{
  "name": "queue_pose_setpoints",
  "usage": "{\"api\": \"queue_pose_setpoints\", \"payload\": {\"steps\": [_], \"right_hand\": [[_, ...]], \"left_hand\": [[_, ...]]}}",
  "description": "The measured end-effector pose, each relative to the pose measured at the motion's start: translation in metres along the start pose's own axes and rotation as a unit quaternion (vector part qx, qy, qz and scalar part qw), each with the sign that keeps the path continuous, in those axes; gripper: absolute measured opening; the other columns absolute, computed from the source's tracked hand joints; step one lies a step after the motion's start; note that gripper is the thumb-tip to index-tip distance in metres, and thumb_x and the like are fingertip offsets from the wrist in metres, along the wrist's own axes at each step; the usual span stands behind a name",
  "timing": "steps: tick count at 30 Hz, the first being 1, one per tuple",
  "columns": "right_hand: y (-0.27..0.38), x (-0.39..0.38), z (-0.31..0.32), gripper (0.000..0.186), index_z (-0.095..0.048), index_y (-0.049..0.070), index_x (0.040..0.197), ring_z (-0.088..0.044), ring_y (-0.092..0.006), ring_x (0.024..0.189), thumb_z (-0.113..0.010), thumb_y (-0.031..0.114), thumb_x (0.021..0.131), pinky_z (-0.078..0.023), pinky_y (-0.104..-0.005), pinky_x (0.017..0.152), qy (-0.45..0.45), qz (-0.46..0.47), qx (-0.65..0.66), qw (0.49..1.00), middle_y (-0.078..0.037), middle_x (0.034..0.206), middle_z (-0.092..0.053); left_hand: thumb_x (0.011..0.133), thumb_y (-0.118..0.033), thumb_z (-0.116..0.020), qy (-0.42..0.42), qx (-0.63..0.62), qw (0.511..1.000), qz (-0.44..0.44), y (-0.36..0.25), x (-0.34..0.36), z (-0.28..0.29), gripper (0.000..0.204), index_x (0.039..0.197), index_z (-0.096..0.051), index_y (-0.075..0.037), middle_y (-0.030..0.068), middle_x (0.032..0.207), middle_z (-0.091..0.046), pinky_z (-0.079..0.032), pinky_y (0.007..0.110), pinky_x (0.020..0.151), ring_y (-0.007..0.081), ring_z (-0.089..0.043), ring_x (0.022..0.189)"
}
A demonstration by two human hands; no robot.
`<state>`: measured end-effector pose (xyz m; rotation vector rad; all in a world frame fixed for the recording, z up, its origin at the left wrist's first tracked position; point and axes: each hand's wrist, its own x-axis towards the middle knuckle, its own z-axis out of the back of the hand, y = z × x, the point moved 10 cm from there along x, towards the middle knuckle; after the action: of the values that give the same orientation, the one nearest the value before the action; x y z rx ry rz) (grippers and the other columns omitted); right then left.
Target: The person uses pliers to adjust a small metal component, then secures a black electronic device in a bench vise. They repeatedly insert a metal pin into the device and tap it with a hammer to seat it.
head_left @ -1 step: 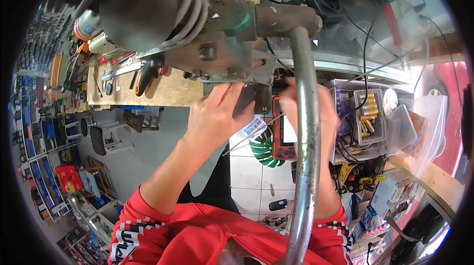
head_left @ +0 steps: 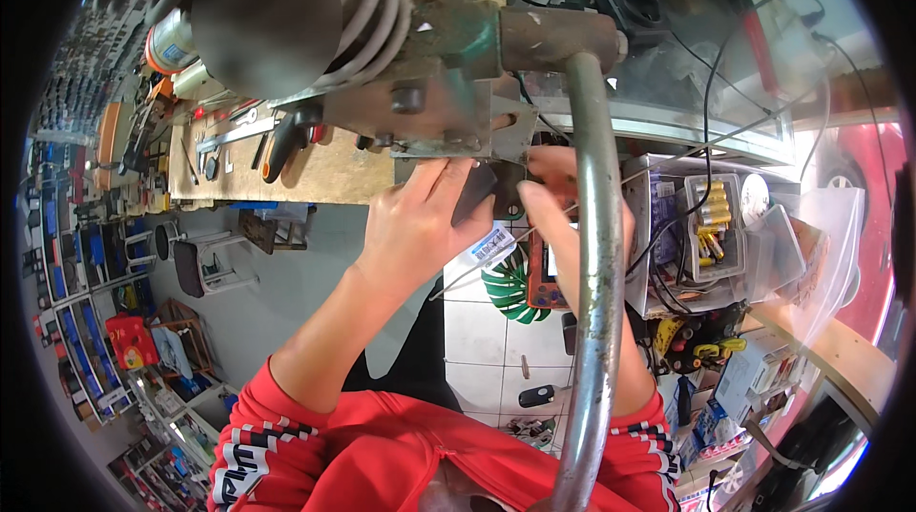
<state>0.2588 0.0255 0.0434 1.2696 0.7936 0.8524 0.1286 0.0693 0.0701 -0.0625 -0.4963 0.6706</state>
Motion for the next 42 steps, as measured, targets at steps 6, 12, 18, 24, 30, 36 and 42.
{"api": "queue_pose_setpoints", "payload": {"steps": [6,12,18,24,30,36,42], "right_hand": [[0.005,0.014,-0.024,0.020,-0.066,0.004,0.087,-0.048,-0.0243,0.084,-0.070,0.005,0.067,-0.042,-0.0321,0.073,-0.021,0.185,-0.105,0.977,-0.006,0.087,-0.056],[0.009,0.019,-0.027,0.016,-0.064,-0.003,0.085,-0.055,-0.0199,0.084,-0.070,-0.001,0.070,-0.045,-0.0289,0.075,0.025,0.160,-0.076,0.984,-0.007,0.090,-0.057],[0.019,0.018,-0.031,0.015,-0.061,-0.002,0.080,-0.054,-0.0242,0.080,-0.069,-0.001,0.067,-0.045,-0.0326,0.071,0.024,0.248,-0.183,0.951,-0.007,0.088,-0.058],[0.019,0.017,-0.036,0.016,-0.060,0.000,0.080,-0.051,-0.0266,0.081,-0.068,-0.001,0.066,-0.043,-0.0354,0.072,0.021,0.275,-0.198,0.941,-0.007,0.090,-0.058],[0.018,0.016,-0.037,0.016,-0.060,0.001,0.081,-0.051,-0.0266,0.080,-0.067,-0.001,0.067,-0.043,-0.0355,0.072,0.014,0.285,-0.201,0.937,-0.007,0.090,-0.058],[0.024,0.017,-0.036,0.017,-0.060,0.001,0.080,-0.052,-0.0263,0.078,-0.068,-0.002,0.066,-0.044,-0.0350,0.069,0.018,0.287,-0.205,0.935,-0.007,0.088,-0.059],[0.021,0.019,-0.035,0.017,-0.060,-0.001,0.080,-0.053,-0.0265,0.078,-0.068,-0.002,0.066,-0.045,-0.0351,0.069,0.023,0.271,-0.204,0.941,-0.007,0.090,-0.059]], "left_hand": [[0.067,-0.023,-0.073,-0.008,0.003,1.000,-0.011,0.001,-0.002,-0.002,0.041,0.101,-0.062,-0.002,0.0057,0.102,-0.059,-0.052,0.028,0.046,0.0215,-0.061,0.055],[0.066,-0.023,-0.073,0.005,-0.001,1.000,-0.001,0.004,-0.003,-0.004,0.042,0.101,-0.062,-0.003,0.0061,0.102,-0.059,-0.051,0.028,0.045,0.0210,-0.060,0.053],[0.067,-0.023,-0.073,-0.003,-0.005,1.000,-0.013,0.002,-0.002,-0.003,0.045,0.106,-0.061,-0.002,0.0070,0.105,-0.059,-0.051,0.028,0.046,0.0213,-0.060,0.053],[0.067,-0.022,-0.073,0.009,-0.015,1.000,-0.002,0.003,-0.003,-0.003,0.046,0.107,-0.061,-0.002,0.0076,0.104,-0.059,-0.052,0.028,0.046,0.0213,-0.060,0.053],[0.068,-0.022,-0.072,0.005,-0.008,1.000,-0.006,0.002,-0.002,-0.003,0.046,0.107,-0.061,-0.001,0.0081,0.106,-0.059,-0.052,0.028,0.046,0.0219,-0.060,0.053],[0.068,-0.022,-0.072,0.004,-0.008,1.000,0.002,0.001,-0.001,-0.002,0.046,0.107,-0.061,-0.002,0.0073,0.106,-0.059,-0.052,0.028,0.046,0.0219,-0.060,0.053],[0.068,-0.023,-0.072,0.006,0.013,1.000,-0.004,0.000,-0.001,-0.004,0.045,0.106,-0.062,-0.003,0.0062,0.106,-0.059,-0.052,0.027,0.046,0.0197,-0.060,0.053]]}}
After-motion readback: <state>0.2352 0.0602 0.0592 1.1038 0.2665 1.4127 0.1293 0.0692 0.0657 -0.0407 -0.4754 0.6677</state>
